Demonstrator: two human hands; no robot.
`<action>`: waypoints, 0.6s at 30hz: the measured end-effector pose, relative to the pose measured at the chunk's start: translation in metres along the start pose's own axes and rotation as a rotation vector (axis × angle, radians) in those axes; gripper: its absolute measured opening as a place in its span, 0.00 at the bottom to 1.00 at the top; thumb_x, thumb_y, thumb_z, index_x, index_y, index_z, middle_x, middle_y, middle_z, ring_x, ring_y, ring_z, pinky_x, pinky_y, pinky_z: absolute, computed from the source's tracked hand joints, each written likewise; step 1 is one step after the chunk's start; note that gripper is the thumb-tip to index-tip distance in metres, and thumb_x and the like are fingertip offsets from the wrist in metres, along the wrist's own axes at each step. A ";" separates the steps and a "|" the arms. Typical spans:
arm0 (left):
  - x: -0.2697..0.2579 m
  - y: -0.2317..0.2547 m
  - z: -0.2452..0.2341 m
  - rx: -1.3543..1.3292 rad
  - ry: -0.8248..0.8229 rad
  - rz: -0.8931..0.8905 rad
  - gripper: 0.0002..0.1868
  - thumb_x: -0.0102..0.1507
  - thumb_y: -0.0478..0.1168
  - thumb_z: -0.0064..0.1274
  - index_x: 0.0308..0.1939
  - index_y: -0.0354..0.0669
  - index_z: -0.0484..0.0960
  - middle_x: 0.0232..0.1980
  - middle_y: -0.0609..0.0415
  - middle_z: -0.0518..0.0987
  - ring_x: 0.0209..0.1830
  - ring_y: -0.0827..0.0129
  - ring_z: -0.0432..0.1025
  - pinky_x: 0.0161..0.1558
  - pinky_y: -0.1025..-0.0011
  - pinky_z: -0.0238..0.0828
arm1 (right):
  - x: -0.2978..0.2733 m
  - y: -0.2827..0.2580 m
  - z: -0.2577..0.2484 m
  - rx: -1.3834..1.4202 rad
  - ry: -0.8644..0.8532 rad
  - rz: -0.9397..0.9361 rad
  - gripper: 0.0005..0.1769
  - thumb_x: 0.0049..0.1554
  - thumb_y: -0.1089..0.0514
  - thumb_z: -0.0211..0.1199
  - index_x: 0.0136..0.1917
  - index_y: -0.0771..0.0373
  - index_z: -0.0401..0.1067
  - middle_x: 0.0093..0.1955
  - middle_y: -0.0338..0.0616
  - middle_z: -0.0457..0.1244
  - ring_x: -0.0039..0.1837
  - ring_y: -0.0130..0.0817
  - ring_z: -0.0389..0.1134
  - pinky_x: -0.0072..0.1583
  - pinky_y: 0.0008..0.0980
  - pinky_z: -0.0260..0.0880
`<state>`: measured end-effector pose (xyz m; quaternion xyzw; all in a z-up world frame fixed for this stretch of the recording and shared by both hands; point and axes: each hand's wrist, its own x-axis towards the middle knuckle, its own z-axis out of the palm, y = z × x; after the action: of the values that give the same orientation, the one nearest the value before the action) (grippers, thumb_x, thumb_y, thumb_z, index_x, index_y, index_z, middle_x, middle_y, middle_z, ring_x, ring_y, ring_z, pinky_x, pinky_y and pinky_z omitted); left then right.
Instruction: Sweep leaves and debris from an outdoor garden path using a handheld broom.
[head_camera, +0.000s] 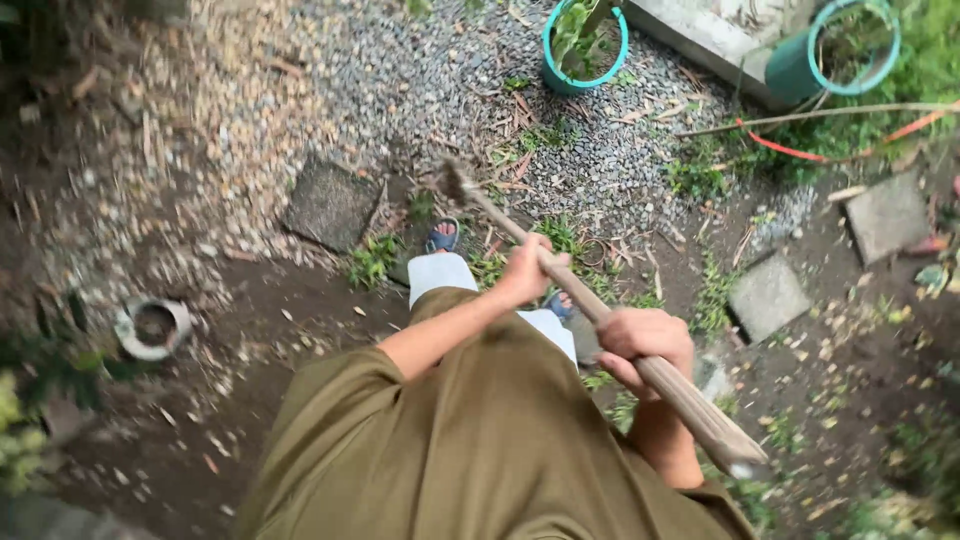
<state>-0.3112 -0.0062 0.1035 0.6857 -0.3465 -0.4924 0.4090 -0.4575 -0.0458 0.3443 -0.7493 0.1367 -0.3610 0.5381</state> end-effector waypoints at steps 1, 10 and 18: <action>0.004 -0.033 0.009 -0.013 0.035 -0.005 0.22 0.63 0.48 0.63 0.45 0.40 0.69 0.27 0.49 0.76 0.27 0.64 0.72 0.32 0.61 0.71 | -0.005 0.011 -0.004 0.016 -0.033 -0.009 0.13 0.51 0.66 0.68 0.30 0.64 0.66 0.29 0.42 0.62 0.34 0.39 0.68 0.42 0.34 0.72; -0.003 -0.174 0.034 0.012 0.431 0.018 0.18 0.65 0.45 0.60 0.45 0.43 0.66 0.31 0.59 0.73 0.31 0.69 0.72 0.33 0.67 0.69 | -0.037 0.070 -0.003 0.097 -0.482 0.053 0.12 0.59 0.65 0.67 0.37 0.64 0.66 0.39 0.45 0.65 0.42 0.41 0.70 0.46 0.38 0.71; -0.016 -0.027 0.048 0.070 0.114 0.015 0.16 0.68 0.50 0.55 0.45 0.43 0.69 0.28 0.51 0.79 0.26 0.61 0.76 0.28 0.61 0.72 | -0.053 0.000 -0.036 -0.080 -0.238 -0.043 0.10 0.54 0.69 0.66 0.34 0.61 0.68 0.34 0.42 0.64 0.39 0.39 0.72 0.42 0.34 0.72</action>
<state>-0.3598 0.0089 0.0765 0.7239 -0.3447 -0.4371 0.4077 -0.5193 -0.0402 0.3291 -0.8106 0.0701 -0.2750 0.5122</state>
